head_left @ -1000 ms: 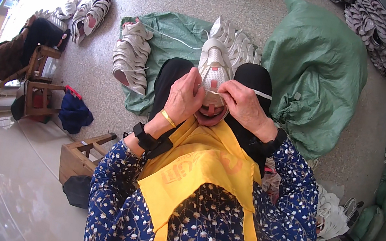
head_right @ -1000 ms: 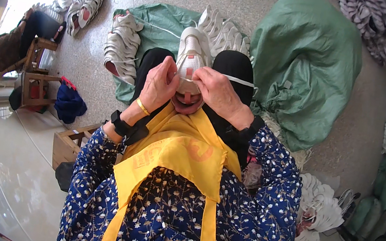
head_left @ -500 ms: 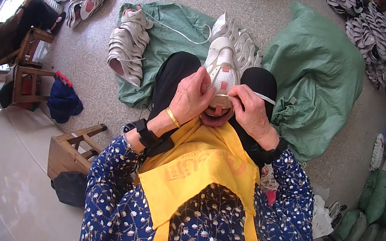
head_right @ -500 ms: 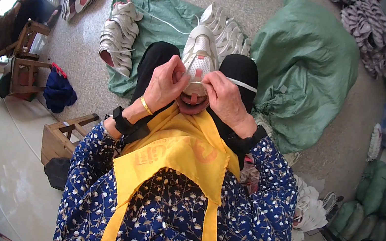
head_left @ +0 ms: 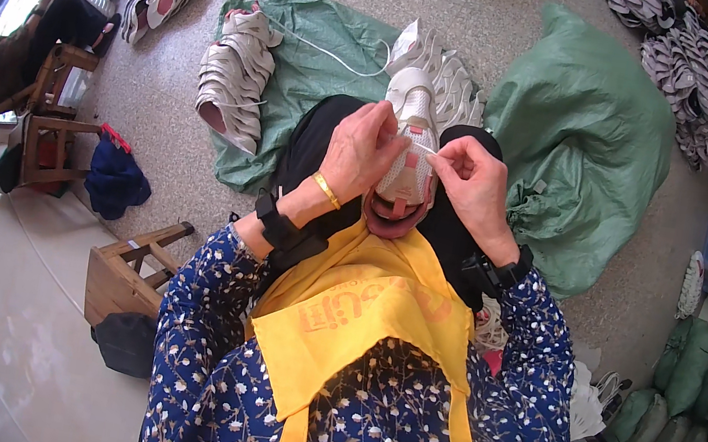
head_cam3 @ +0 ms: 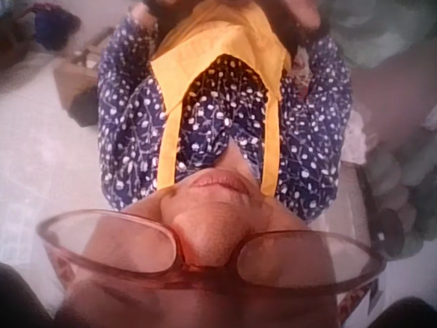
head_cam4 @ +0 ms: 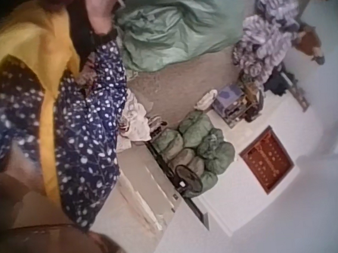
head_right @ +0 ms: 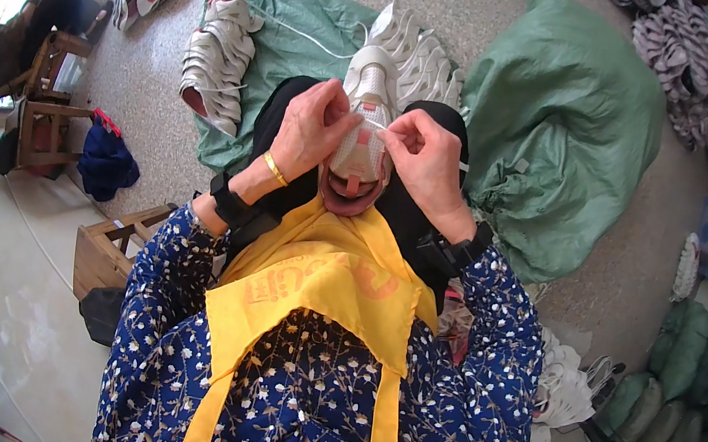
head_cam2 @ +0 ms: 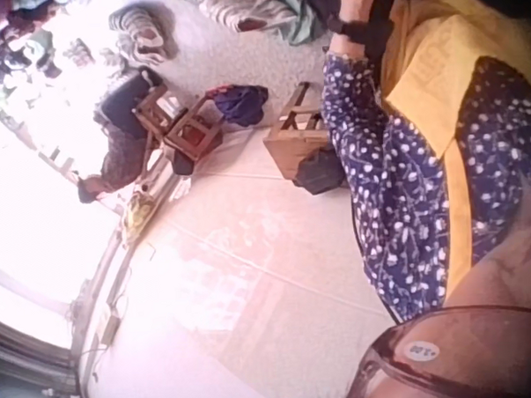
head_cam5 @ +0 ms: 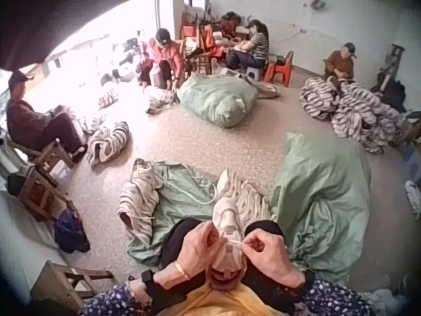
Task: The person sits on the floor and threads white shoelaces through the eyelets of a white sneaker. They pull the laces tight, cross them over, and continue threading them up the shoe. Finally, they tie the laces into a bow.
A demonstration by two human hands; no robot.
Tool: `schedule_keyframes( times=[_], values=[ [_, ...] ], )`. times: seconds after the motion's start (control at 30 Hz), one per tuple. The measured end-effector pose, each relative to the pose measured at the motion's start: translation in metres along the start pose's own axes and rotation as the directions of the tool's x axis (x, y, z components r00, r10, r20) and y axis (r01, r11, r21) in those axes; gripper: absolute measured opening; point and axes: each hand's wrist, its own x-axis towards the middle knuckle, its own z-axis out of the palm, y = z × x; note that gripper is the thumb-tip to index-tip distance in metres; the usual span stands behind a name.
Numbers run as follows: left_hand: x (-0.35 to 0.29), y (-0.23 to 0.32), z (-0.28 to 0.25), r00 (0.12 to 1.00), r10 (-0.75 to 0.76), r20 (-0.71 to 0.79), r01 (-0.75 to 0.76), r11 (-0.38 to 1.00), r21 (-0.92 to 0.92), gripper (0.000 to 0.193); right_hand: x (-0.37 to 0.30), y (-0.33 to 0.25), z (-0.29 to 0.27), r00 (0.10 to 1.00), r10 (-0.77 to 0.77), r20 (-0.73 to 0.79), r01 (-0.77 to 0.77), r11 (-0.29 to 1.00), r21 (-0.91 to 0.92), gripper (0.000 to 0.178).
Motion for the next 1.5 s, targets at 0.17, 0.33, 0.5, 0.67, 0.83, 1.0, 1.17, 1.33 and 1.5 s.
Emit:
schedule_keyframes(
  times=[0.17, 0.33, 0.5, 0.67, 0.83, 1.0, 1.17, 1.33, 1.5],
  values=[
    [0.010, -0.003, 0.003, 0.998, 0.056, -0.026, -0.055, 0.997, 0.055, 0.028, 0.008, 0.000, 0.001, 0.998, -0.037, -0.051, 0.033, 0.998, -0.061, 0.009],
    [0.010, 0.001, 0.009, 0.996, 0.066, -0.056, -0.060, 0.993, 0.098, 0.028, 0.010, -0.005, 0.000, 0.993, -0.019, -0.118, 0.014, 0.999, -0.042, 0.011],
    [0.007, 0.007, 0.013, 0.995, 0.068, -0.077, -0.053, 0.983, 0.174, 0.026, 0.012, -0.006, 0.000, 0.989, -0.007, -0.146, -0.009, 0.994, -0.107, 0.010],
    [0.007, 0.012, 0.015, 0.998, -0.009, -0.069, 0.020, 0.987, 0.160, 0.027, 0.013, -0.010, 0.000, 0.990, -0.006, -0.139, -0.013, 0.991, -0.133, 0.010],
    [0.009, 0.014, 0.016, 0.997, -0.045, -0.056, 0.053, 0.986, 0.158, 0.028, 0.014, -0.010, 0.000, 0.990, -0.004, -0.142, -0.020, 0.986, -0.168, 0.009],
    [0.014, 0.012, 0.018, 0.995, -0.097, -0.032, 0.101, 0.976, 0.194, 0.030, 0.014, -0.012, 0.000, 0.990, -0.009, -0.138, -0.017, 0.981, -0.193, 0.009],
    [0.016, 0.010, 0.023, 0.995, -0.085, -0.049, 0.093, 0.973, 0.211, 0.031, 0.016, -0.013, 0.000, 0.988, -0.040, -0.148, 0.007, 0.977, -0.215, 0.009],
    [0.017, 0.009, 0.019, 0.994, -0.106, -0.015, 0.107, 0.982, 0.156, 0.030, 0.016, -0.011, 0.001, 0.988, -0.044, -0.147, 0.011, 0.976, -0.218, 0.009],
    [0.019, 0.007, 0.014, 0.986, -0.162, 0.048, 0.157, 0.984, 0.089, 0.031, 0.016, -0.007, 0.002, 0.988, -0.060, -0.144, 0.030, 0.979, -0.203, 0.008]
  ],
)
